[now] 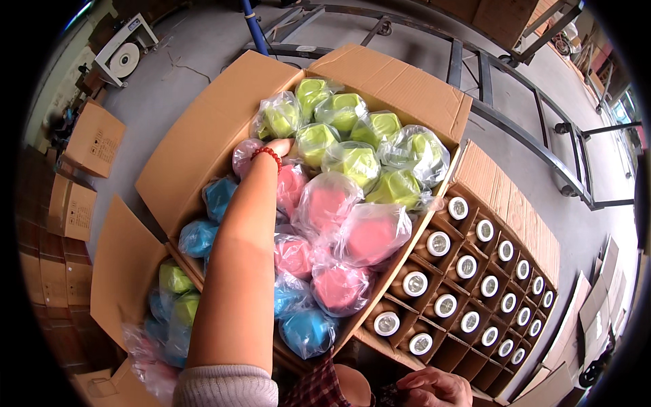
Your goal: The person assembles vacuum flasks by taking a flask body from a plastic bag, inserting a glass liner from a cardboard box, and screwing on a lid. They repeat this process with flasks of different colors, including pink and green, while sitting on the floor.
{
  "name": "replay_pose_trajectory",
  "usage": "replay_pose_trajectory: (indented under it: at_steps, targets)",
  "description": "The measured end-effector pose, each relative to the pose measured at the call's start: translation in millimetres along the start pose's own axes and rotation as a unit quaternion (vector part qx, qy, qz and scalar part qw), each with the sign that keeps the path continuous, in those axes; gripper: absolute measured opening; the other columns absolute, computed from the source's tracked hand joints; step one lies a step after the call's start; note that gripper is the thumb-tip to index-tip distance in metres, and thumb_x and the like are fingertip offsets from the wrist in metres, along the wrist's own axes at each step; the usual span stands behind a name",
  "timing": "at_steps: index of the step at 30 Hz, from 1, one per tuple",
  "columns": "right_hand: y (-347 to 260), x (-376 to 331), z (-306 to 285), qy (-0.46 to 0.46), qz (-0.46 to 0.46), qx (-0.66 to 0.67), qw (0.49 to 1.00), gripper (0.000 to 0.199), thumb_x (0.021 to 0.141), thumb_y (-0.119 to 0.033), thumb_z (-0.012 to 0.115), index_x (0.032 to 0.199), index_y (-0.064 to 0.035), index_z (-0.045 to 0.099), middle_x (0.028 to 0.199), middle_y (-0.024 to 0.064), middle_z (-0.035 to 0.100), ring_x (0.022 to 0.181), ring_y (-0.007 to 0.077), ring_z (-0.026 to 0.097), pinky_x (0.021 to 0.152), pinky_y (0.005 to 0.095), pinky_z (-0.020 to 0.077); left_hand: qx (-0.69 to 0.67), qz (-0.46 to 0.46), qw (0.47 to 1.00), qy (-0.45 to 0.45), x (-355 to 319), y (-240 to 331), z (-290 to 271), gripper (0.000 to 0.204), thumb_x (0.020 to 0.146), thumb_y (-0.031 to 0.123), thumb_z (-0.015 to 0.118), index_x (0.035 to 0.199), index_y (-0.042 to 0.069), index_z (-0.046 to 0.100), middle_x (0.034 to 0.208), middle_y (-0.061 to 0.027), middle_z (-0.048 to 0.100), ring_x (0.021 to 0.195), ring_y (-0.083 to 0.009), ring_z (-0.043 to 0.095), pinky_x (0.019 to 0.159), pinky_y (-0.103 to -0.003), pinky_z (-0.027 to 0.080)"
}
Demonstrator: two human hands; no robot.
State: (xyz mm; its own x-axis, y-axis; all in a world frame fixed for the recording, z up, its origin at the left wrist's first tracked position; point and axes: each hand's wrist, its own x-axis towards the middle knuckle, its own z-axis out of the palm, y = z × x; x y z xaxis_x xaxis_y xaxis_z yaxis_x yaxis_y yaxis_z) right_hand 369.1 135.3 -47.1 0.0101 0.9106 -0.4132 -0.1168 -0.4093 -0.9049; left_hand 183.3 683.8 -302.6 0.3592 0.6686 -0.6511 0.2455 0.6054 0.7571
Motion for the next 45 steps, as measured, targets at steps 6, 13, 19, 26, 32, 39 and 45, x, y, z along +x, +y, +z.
replay_pose_trajectory:
  at_steps: [6,13,19,26,32,39,45]
  targets:
    - [-1,1,1,-0.022,0.045,0.038,0.998,0.015,0.092,-0.007,0.057,0.103,0.0025,0.063,0.109,0.014,0.064,0.1,0.0226,0.059,0.084,0.0313,0.0467,0.353,0.086,0.923,0.124,-28,-3,-28,0.058,0.086,0.039,0.053,0.113,-0.013,0.059,0.122,-0.0299,0.058,0.117,-0.0343,0.056,0.099,-0.039,0.041]
    - [34,-7,-10,0.008,-0.024,-0.009,1.0,0.016,0.092,-0.008,0.06,0.105,0.0006,0.062,0.107,0.0113,0.066,0.102,0.0205,0.064,0.089,0.0321,0.0494,0.413,0.34,0.835,0.129,-152,26,21,0.042,0.088,0.033,0.063,0.103,-0.006,0.066,0.088,-0.0176,0.07,0.081,-0.0253,0.067,0.075,-0.034,0.052]
    - [41,-47,0,0.178,-0.1,-0.055,0.977,0.018,0.092,-0.008,0.061,0.108,0.0005,0.063,0.104,0.0098,0.067,0.098,0.0158,0.063,0.085,0.0293,0.0497,0.332,0.39,0.859,0.016,-339,-47,50,0.028,0.09,0.014,0.063,0.115,0.0,0.061,0.112,-0.0122,0.063,0.094,-0.021,0.065,0.074,-0.031,0.053]
    - [88,-204,16,0.414,-0.21,-0.038,0.885,0.013,0.094,-0.006,0.056,0.103,0.0007,0.063,0.098,0.0084,0.068,0.09,0.0149,0.066,0.078,0.0275,0.0524,0.383,0.386,0.839,0.008,-538,-196,38,0.028,0.086,0.008,0.065,0.113,0.0,0.06,0.111,-0.0108,0.063,0.098,-0.0222,0.063,0.081,-0.033,0.051]
    - [140,-351,49,0.484,-0.222,-0.02,0.846,0.014,0.095,-0.008,0.056,0.104,-0.0006,0.063,0.099,0.0063,0.068,0.085,0.0117,0.064,0.074,0.0238,0.0491,0.467,0.337,0.813,0.083,-607,-325,28,0.048,0.081,0.013,0.067,0.125,0.002,0.051,0.125,-0.0201,0.053,0.114,-0.0398,0.052,0.095,-0.043,0.044]
    - [197,-397,73,0.495,-0.244,0.035,0.833,0.014,0.094,-0.009,0.057,0.102,0.0009,0.062,0.095,0.0067,0.068,0.085,0.0116,0.063,0.074,0.0237,0.0487,0.433,0.37,0.816,0.104,-590,-413,1,0.049,0.077,0.009,0.065,0.125,0.005,0.054,0.119,-0.0197,0.057,0.11,-0.039,0.055,0.094,-0.043,0.045]
    - [160,-347,91,0.379,-0.293,0.016,0.878,0.014,0.094,-0.005,0.055,0.104,0.003,0.061,0.096,0.0087,0.067,0.086,0.0127,0.063,0.078,0.0264,0.0504,0.403,0.333,0.842,0.134,-568,-441,-40,0.056,0.075,0.012,0.069,0.128,0.006,0.052,0.124,-0.0201,0.056,0.114,-0.0383,0.053,0.097,-0.042,0.043]
